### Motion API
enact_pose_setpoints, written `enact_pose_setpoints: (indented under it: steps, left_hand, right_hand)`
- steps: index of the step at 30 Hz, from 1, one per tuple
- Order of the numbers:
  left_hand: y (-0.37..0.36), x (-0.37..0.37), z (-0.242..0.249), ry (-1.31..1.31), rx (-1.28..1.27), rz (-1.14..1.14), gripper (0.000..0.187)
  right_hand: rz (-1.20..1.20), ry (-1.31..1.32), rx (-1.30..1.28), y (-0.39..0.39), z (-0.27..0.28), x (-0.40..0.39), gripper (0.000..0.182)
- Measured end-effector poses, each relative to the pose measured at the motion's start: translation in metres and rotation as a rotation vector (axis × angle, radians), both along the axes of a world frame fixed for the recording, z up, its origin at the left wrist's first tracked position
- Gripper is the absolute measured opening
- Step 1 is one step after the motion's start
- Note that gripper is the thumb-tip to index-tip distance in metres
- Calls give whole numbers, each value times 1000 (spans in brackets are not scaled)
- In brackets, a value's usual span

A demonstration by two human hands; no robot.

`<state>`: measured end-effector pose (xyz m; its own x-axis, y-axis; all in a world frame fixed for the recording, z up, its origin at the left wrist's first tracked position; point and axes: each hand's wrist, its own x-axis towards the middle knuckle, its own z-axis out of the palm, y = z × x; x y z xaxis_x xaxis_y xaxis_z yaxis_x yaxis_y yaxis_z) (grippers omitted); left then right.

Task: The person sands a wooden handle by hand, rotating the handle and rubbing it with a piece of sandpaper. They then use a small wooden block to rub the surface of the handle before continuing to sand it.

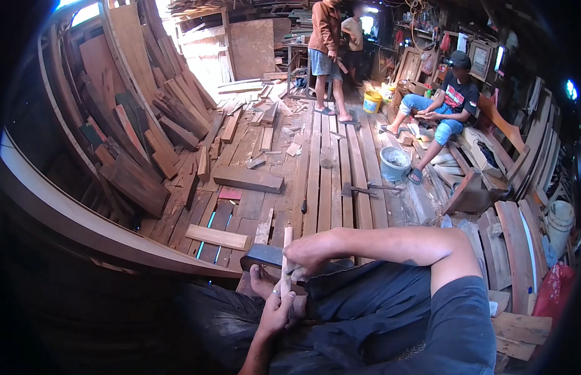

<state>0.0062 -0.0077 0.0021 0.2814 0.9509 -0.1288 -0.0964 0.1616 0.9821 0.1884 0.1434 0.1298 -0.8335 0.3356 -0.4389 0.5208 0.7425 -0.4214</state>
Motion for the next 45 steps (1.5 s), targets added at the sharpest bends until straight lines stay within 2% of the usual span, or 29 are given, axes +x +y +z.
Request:
enact_pose_setpoints:
  steps: [2,5,8,9,12,15,18,21,22,25,28,29,32,33,36,37,40,41,44,45]
  left_hand:
    - [-1,-1,1,-7,-20,4,53]
    - [0,-2,-2,-27,-42,21,54]
    - [0,1,0,-32,15,12,54]
    - [0,2,0,-43,26,15,55]
    - [-1,0,0,-29,11,16,54]
    - [0,0,3,-17,-23,10,54]
    - [0,2,0,-43,12,10,54]
    - [1,0,-8,-7,89,18,54]
    - [1,1,-7,14,116,24,54]
    - [-1,-1,1,-35,-55,-5,55]
    - [-1,0,-2,-39,17,-9,56]
    - [0,4,-2,-98,91,6,57]
    - [0,-1,-5,-60,27,-1,56]
    - [0,-1,-4,-38,28,7,55]
    - [-1,0,0,-4,34,21,53]
    - [-1,1,2,-13,42,23,52]
    - [0,2,0,30,81,29,52]
    - [0,2,1,29,84,35,53]
    - [0,1,-1,19,74,38,53]
    - [1,0,-1,14,67,35,54]
  right_hand:
    - [-50,105,10,11,-21,7,34]
    - [-71,132,294,10,-12,15,33]
    - [57,148,216,5,-22,9,31]
    - [81,-41,117,5,-13,-1,30]
    - [-82,-13,14,7,-3,7,31]
    - [-120,56,431,10,-1,21,32]
    - [46,151,232,3,-7,13,25]
    - [1,-44,39,6,2,5,24]
    - [-55,-31,152,7,9,7,25]
    - [-147,74,444,5,8,19,34]
    - [23,39,111,-3,19,9,34]
    - [29,-54,-60,-3,19,2,34]
    - [-118,12,-124,6,17,11,32]
    - [-134,-1,93,9,15,15,28]
    - [-139,24,275,5,14,21,28]
    - [-129,-71,161,2,15,15,29]
    - [-28,-79,-65,-8,26,2,31]
    - [-83,-93,-79,-6,29,2,34]
    - [-182,12,64,11,12,14,36]
    - [-163,8,197,9,16,16,36]
